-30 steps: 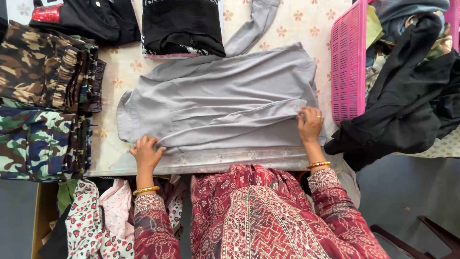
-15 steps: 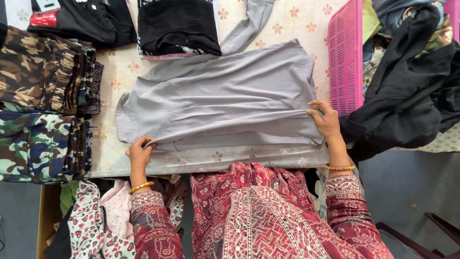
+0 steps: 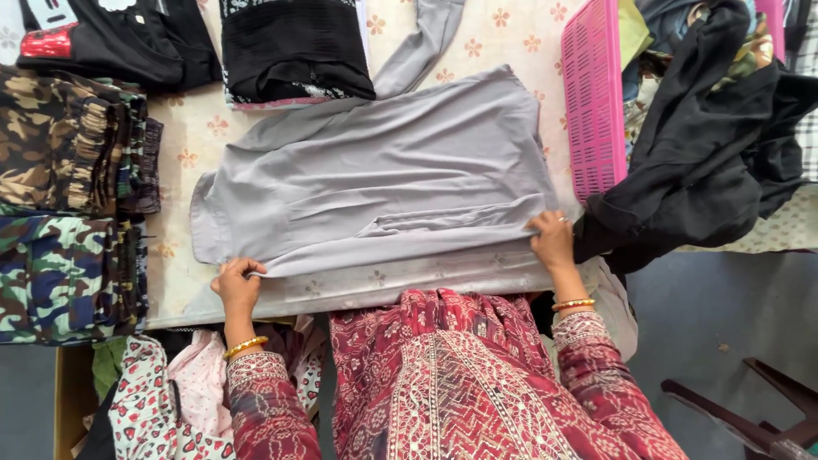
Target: Folding various clothing items such as shirts and pants on a table.
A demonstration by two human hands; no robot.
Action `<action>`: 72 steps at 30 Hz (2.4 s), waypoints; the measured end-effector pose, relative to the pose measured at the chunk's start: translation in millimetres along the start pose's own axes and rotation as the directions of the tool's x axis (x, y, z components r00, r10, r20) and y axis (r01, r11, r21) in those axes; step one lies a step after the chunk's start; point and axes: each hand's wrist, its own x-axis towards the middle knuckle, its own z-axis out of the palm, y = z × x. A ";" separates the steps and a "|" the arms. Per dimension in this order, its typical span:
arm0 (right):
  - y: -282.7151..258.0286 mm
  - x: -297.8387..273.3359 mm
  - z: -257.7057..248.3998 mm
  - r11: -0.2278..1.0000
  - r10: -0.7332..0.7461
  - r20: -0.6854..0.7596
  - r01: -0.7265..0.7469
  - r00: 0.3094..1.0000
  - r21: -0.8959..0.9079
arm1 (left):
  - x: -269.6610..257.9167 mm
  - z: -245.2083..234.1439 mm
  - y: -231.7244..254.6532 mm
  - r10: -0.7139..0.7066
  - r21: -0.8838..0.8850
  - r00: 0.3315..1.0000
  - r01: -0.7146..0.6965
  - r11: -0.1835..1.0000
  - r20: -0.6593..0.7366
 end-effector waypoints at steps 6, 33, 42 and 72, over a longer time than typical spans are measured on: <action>8.2 -18.6 13.9 0.985 0.112 0.060 -0.119 0.992 0.123 | -4.2 -9.4 37.3 0.071 0.185 0.997 -0.073 0.980 0.021; 0.5 -4.7 -7.4 0.997 0.047 0.241 -0.032 0.969 -0.069 | -5.0 33.1 126.2 0.338 0.292 0.917 -0.390 0.873 0.214; -24.2 61.0 -42.3 0.988 -0.062 -0.249 0.095 0.966 0.122 | 12.6 13.8 115.6 0.210 0.050 0.969 -0.206 0.977 -0.128; -6.7 16.6 42.9 0.866 0.430 0.101 -0.441 0.897 0.235 | 1.0 -7.3 125.8 0.013 0.123 0.986 -0.034 0.992 0.164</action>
